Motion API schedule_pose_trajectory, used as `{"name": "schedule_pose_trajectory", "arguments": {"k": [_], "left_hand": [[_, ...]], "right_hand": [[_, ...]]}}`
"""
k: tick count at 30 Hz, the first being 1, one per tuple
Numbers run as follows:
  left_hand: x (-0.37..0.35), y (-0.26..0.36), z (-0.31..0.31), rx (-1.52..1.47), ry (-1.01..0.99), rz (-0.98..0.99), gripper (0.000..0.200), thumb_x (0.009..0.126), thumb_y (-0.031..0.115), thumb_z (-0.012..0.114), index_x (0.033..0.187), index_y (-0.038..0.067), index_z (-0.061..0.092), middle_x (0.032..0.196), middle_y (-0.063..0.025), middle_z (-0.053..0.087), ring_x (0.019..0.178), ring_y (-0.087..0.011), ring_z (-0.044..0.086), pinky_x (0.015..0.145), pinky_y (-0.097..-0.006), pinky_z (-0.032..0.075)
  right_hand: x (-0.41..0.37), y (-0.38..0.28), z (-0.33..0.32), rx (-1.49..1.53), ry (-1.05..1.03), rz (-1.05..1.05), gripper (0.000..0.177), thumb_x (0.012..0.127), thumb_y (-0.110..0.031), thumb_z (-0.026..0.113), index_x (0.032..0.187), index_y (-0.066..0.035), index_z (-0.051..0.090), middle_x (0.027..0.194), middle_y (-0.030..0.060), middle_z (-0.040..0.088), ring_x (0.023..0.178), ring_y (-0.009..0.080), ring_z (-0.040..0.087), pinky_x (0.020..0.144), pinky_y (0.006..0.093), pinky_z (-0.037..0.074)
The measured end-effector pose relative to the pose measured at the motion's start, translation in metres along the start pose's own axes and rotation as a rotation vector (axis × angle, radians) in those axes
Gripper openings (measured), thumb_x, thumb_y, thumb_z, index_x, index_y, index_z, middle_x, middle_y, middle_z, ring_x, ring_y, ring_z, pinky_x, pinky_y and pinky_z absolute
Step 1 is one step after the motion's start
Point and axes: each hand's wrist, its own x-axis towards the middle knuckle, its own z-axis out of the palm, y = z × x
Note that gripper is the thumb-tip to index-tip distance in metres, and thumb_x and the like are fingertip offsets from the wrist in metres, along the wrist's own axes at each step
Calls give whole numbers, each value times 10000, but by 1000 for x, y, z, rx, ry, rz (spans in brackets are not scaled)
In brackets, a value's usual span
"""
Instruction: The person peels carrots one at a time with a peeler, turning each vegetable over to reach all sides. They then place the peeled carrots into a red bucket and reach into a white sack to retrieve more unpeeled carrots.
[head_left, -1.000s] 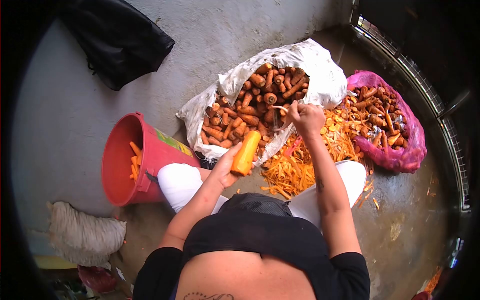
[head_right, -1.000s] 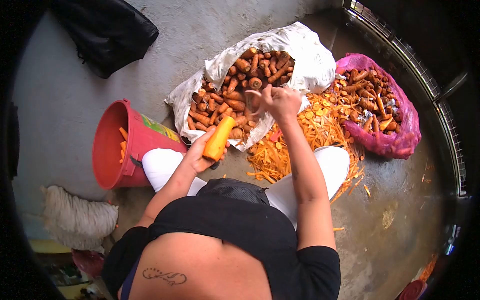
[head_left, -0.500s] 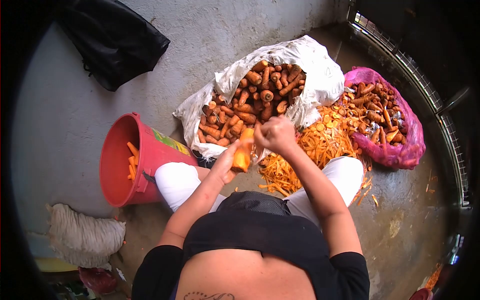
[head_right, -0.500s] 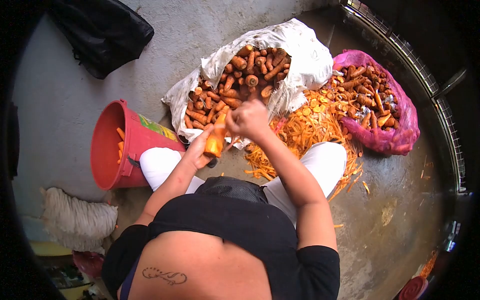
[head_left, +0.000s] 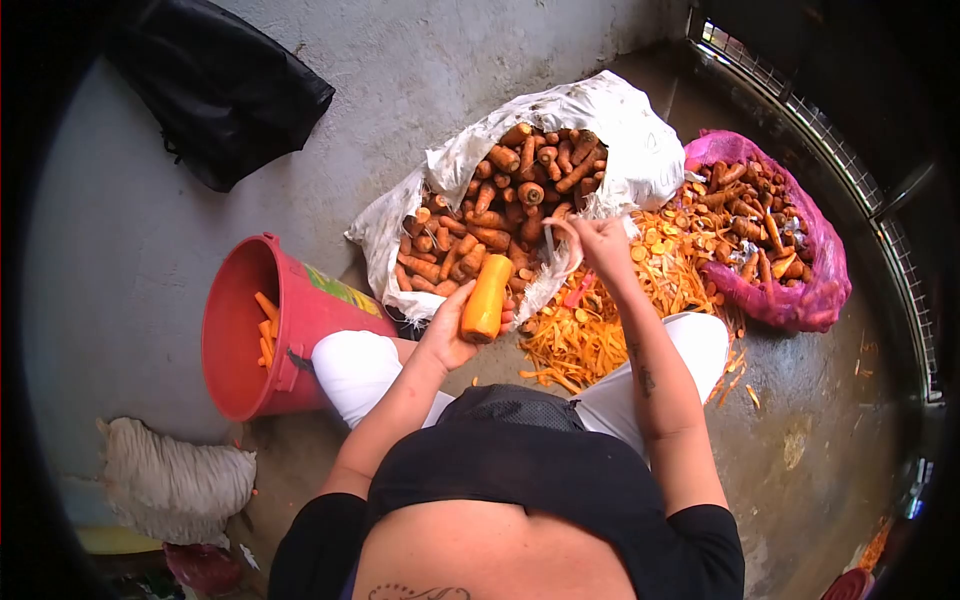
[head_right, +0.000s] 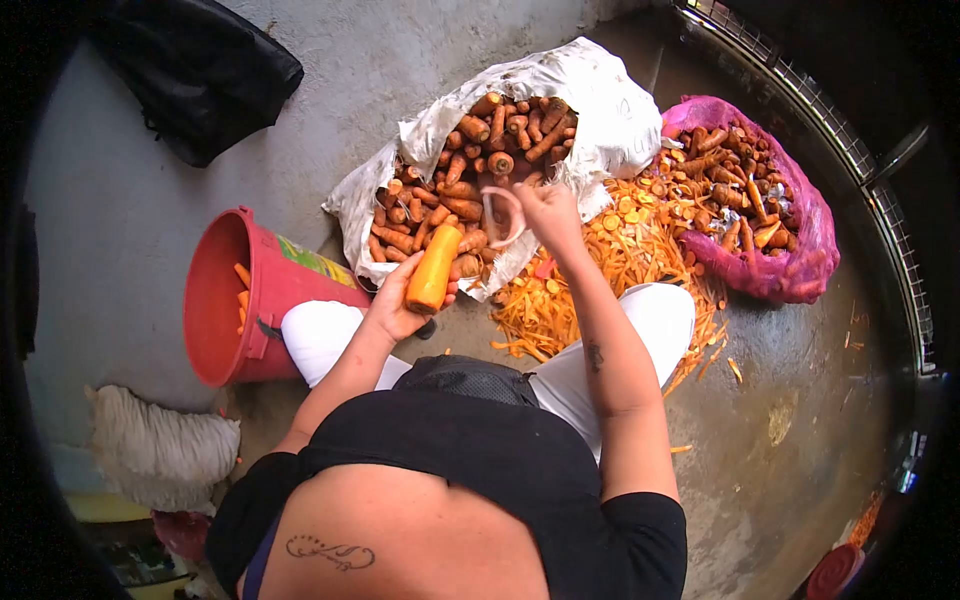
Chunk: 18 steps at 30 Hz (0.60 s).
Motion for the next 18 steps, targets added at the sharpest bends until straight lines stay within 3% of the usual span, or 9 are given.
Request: {"name": "schedule_pose_trajectory", "arguments": {"k": [3,4,6,9,15,17,18], "left_hand": [[7,-2,-16,5,-129,-12,484,969,460,410,1190,40,506,959,-122,615,809,-226,627,702,-355,545],[10,-4,-22,15,-180,-21,490,970,467,400,1186,41,507,964,-115,618,811,-228,633,704,-354,550],[8,-8,-21,69,-70,14,433,982,416,399,1198,57,509,992,-115,621,839,-225,633,719,-363,541],[9,-13,-10,76,84,41,415,992,406,385,1201,70,510,983,-98,625,819,-208,643,705,-361,550],[12,-15,-11,130,114,41,411,1000,399,368,1203,68,502,938,-85,629,771,-189,648,650,-328,555],[10,-15,-13,186,83,20,425,997,409,369,1193,57,504,909,-92,628,741,-191,643,612,-324,551],[4,-11,-15,248,33,-2,432,995,415,369,1185,52,507,892,-100,627,728,-194,640,596,-327,549]], "right_hand": [[-15,-14,16,-488,-13,-107,445,909,-380,518,603,-125,716,458,-28,580,363,88,474,414,276,379],[-22,-17,22,-518,-16,-198,461,907,-420,491,610,-160,729,465,-28,591,370,106,506,444,289,422],[-34,-25,35,-605,-70,-393,425,884,-358,510,567,-148,699,488,17,595,431,191,571,490,332,470],[-45,-21,58,-615,-75,-699,350,793,-283,587,490,-114,632,457,46,536,480,220,564,531,357,448],[-39,-22,59,-644,-70,-815,309,760,-215,613,462,-138,593,457,39,532,449,197,508,503,334,388],[-24,-10,57,-692,51,-832,361,802,-220,592,444,-177,584,394,-21,483,378,131,431,496,318,397],[-12,-5,46,-757,28,-597,400,836,-262,576,446,-171,581,400,-16,487,381,143,454,513,320,411]]}}
